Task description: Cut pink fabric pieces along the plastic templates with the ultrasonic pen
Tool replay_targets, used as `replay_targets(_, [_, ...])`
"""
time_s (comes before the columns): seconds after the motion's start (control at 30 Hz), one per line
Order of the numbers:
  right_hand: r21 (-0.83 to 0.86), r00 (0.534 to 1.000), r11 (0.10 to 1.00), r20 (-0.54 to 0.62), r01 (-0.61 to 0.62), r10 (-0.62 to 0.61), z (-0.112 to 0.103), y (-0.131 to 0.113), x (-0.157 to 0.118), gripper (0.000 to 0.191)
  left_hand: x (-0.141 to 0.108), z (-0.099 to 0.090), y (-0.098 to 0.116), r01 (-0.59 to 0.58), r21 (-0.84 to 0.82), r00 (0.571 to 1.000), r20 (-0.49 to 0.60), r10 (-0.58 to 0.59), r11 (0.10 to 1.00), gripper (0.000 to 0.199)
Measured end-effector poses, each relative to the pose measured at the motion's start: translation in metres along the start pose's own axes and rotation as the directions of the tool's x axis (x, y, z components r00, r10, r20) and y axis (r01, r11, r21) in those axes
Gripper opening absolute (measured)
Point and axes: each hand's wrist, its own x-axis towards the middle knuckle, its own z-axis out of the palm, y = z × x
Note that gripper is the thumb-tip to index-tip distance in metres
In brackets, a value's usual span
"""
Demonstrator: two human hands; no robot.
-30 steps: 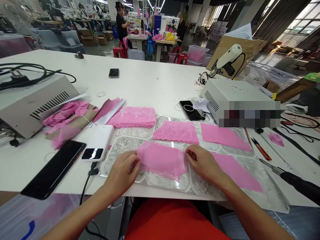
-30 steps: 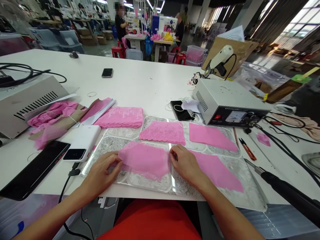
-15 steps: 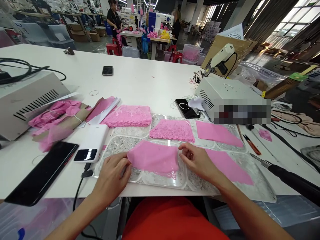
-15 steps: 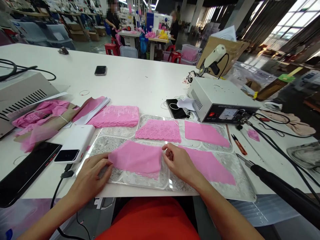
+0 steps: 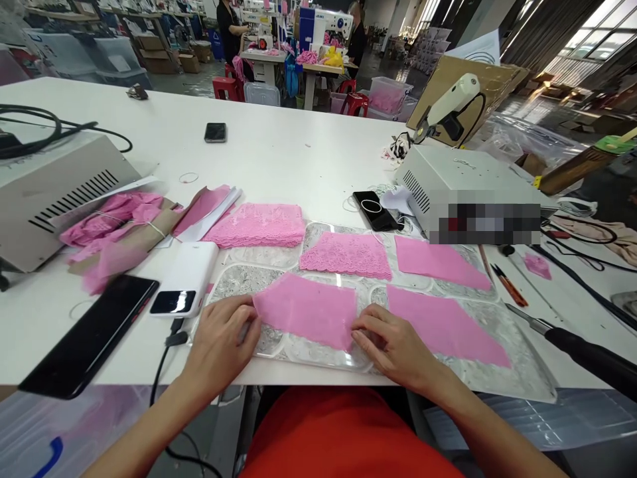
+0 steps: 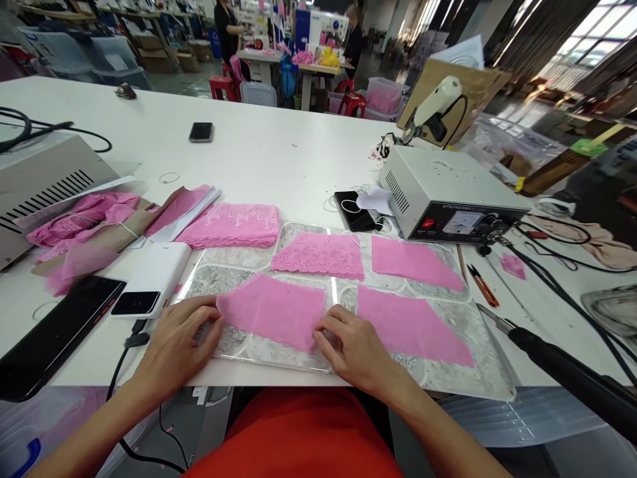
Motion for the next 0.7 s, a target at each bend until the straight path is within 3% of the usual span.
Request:
replay_targets(0.13, [-0.047,0.991,0.994,-0.087,0.101,-0.105,0.003,0.0,-0.008,0.018,0.005,-0.005,0.002,-0.058,0.035,0.996,-0.059,0.06,0.998,0.011])
replay_targets(0.2, [-0.115,0.974,0.975,-0.099,0.191,-0.203,0.006,0.0,-0.011,0.022,0.011,-0.003,0.005,-0.19,-0.011,0.982,0.009,0.19,0.982,0.013])
replay_targets(0.3, [-0.218,0.952,0.938,-0.086,0.27,-0.294,0.013,-0.001,-0.013,0.024,0.017,0.007,0.007,-0.365,-0.045,0.912,0.184,0.367,0.93,0.034])
replay_targets(0.37, [-0.25,0.948,0.93,-0.096,0.271,-0.302,0.016,-0.001,-0.015,0.025,0.017,0.017,0.005,-0.403,-0.001,0.885,0.256,0.39,0.915,0.041])
replay_targets(0.5, [-0.243,0.942,0.938,-0.168,0.246,-0.29,0.016,0.001,-0.02,0.026,0.013,0.028,-0.001,-0.402,0.073,0.884,0.292,0.366,0.913,0.048])
replay_targets(0.7, [-0.188,0.9,0.972,-0.383,0.144,-0.208,-0.009,0.013,-0.048,0.03,0.018,0.021,-0.006,-0.465,0.114,0.864,0.273,0.423,0.878,0.051])
